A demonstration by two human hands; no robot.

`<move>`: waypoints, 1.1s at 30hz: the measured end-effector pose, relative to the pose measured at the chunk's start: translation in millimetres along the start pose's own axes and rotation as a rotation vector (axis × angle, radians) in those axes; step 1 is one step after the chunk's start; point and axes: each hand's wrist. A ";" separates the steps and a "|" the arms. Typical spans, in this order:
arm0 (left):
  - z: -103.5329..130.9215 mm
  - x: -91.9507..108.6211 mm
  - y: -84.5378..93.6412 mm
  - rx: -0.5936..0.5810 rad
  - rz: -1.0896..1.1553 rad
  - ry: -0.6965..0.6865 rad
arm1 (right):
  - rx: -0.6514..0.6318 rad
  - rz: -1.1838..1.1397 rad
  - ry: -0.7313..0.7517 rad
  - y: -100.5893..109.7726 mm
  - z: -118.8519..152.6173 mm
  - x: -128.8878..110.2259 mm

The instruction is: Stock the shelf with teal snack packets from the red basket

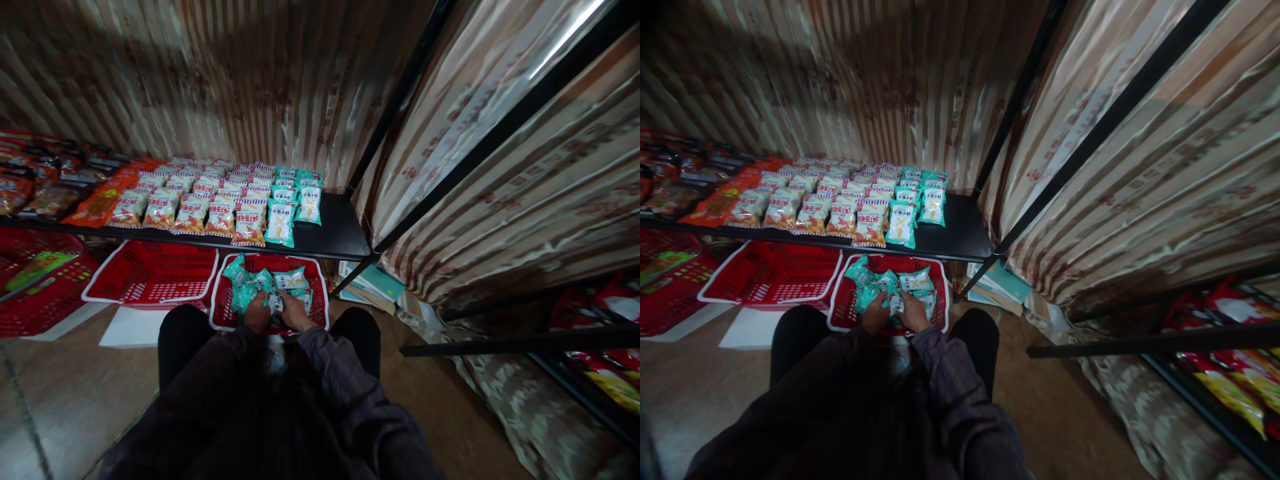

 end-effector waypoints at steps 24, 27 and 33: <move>-19.7 22.6 48.2 0.099 0.545 0.008 | 0.362 -0.931 0.058 39.3 -7.5 -17.7; -19.3 38.0 66.2 0.071 0.530 -0.098 | 0.344 -1.101 0.055 63.0 -6.0 -26.1; -14.8 67.8 86.1 0.048 0.632 -0.178 | 0.299 -1.371 0.042 79.5 0.4 -43.3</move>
Point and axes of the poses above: each hand's wrist, its own z-axis away from the middle knuckle, its own y-axis out of the back of the hand, x = y × z, and after that the axes turned 14 degrees about -z, right-handed
